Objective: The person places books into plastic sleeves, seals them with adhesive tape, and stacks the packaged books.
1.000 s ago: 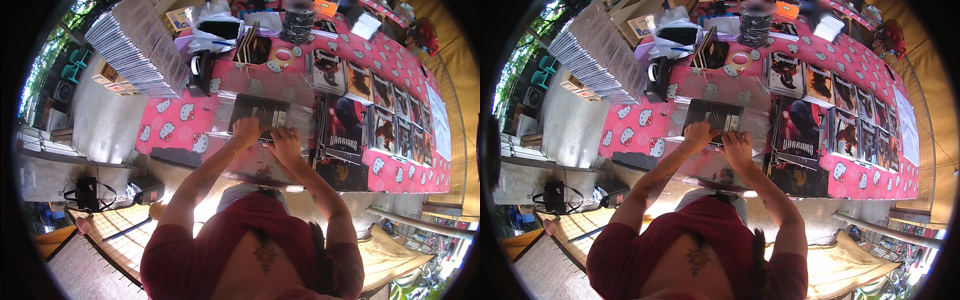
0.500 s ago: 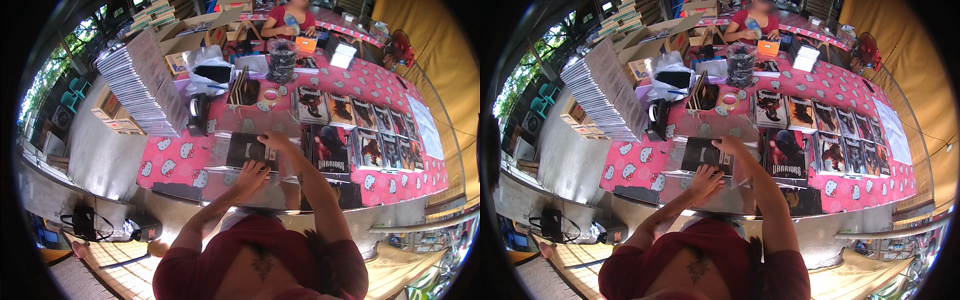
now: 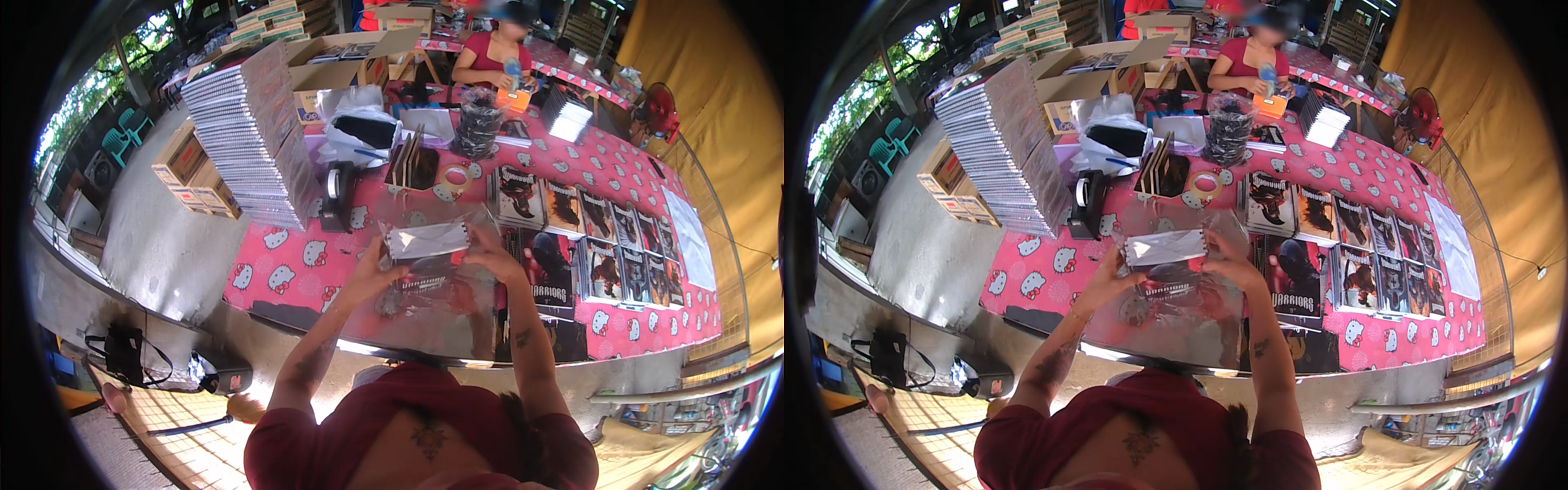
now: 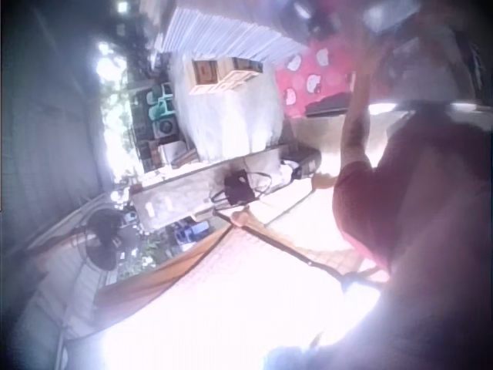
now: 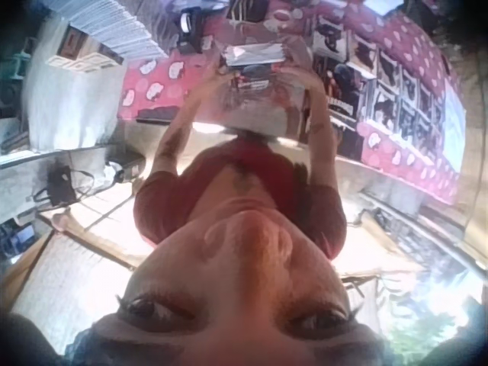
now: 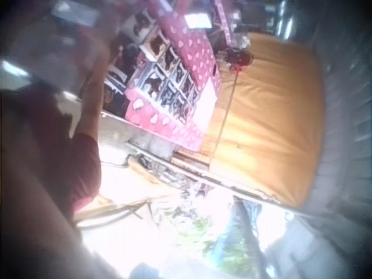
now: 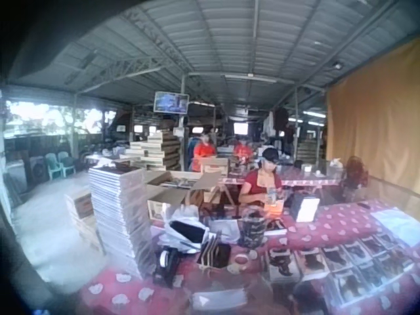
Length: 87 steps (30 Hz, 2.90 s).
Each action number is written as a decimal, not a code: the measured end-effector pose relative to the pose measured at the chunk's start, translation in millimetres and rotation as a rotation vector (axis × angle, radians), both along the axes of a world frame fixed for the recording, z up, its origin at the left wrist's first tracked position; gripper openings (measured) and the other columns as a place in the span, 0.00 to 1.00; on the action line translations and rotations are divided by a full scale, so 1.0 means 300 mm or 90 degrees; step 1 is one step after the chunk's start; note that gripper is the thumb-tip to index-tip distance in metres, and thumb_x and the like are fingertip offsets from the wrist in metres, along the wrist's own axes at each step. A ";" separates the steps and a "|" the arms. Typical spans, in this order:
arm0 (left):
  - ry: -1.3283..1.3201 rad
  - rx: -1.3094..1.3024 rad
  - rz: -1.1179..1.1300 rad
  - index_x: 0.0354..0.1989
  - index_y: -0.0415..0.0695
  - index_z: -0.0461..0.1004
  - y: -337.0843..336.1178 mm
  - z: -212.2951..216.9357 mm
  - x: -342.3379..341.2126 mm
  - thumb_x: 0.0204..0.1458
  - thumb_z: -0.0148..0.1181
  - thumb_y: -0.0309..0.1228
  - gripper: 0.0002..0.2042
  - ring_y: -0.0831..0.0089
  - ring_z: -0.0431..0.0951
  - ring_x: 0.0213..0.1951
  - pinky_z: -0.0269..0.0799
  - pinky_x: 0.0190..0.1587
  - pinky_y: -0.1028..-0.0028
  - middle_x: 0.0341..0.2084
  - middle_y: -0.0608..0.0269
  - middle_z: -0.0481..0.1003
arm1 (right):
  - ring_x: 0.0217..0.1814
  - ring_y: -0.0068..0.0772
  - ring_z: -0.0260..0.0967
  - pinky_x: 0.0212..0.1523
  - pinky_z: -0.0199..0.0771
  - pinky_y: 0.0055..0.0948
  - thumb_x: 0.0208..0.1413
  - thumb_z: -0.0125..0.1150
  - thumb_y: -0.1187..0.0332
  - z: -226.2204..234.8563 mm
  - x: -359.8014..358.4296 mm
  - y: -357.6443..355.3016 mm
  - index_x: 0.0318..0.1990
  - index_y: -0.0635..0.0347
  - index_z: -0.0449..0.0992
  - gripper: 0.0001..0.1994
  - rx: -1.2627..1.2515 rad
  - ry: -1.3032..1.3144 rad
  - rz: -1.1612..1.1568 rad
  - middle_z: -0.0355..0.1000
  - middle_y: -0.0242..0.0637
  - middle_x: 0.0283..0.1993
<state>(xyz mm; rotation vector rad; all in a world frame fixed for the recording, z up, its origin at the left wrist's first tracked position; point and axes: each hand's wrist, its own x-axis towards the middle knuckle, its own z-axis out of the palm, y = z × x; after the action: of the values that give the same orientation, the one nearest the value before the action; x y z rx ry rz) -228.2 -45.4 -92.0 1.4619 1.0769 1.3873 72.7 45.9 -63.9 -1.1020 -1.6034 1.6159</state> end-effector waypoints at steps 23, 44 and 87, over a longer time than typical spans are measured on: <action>0.560 0.055 0.375 0.41 0.39 0.80 0.330 -0.096 -0.745 0.48 0.66 0.26 0.11 0.64 0.78 0.31 0.75 0.34 0.67 0.34 0.54 0.78 | 0.46 0.41 0.75 0.59 0.64 0.43 0.51 0.64 0.45 0.543 -0.324 -0.120 0.47 0.59 0.81 0.27 0.715 -0.414 0.240 0.77 0.39 0.44; -0.050 0.035 -0.216 0.49 0.43 0.76 0.164 0.336 -0.278 0.53 0.66 0.25 0.15 0.82 0.76 0.38 0.73 0.41 0.78 0.36 0.63 0.79 | 0.49 0.46 0.76 0.50 0.74 0.45 0.51 0.66 0.47 0.505 -0.478 -0.155 0.53 0.57 0.78 0.28 0.638 -0.471 0.149 0.78 0.42 0.48; 0.157 0.155 0.048 0.40 0.40 0.81 0.186 0.516 -0.031 0.55 0.66 0.36 0.12 0.74 0.79 0.42 0.72 0.46 0.71 0.40 0.59 0.81 | 0.62 0.28 0.67 0.61 0.65 0.28 0.61 0.63 0.58 0.166 -0.239 0.134 0.61 0.66 0.71 0.26 0.093 0.000 0.096 0.70 0.45 0.60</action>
<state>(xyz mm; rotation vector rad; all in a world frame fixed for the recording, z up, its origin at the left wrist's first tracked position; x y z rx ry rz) -237.5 10.3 62.9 1.8235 1.1557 1.4586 1.0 86.1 -14.1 -0.9246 -1.8118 1.5635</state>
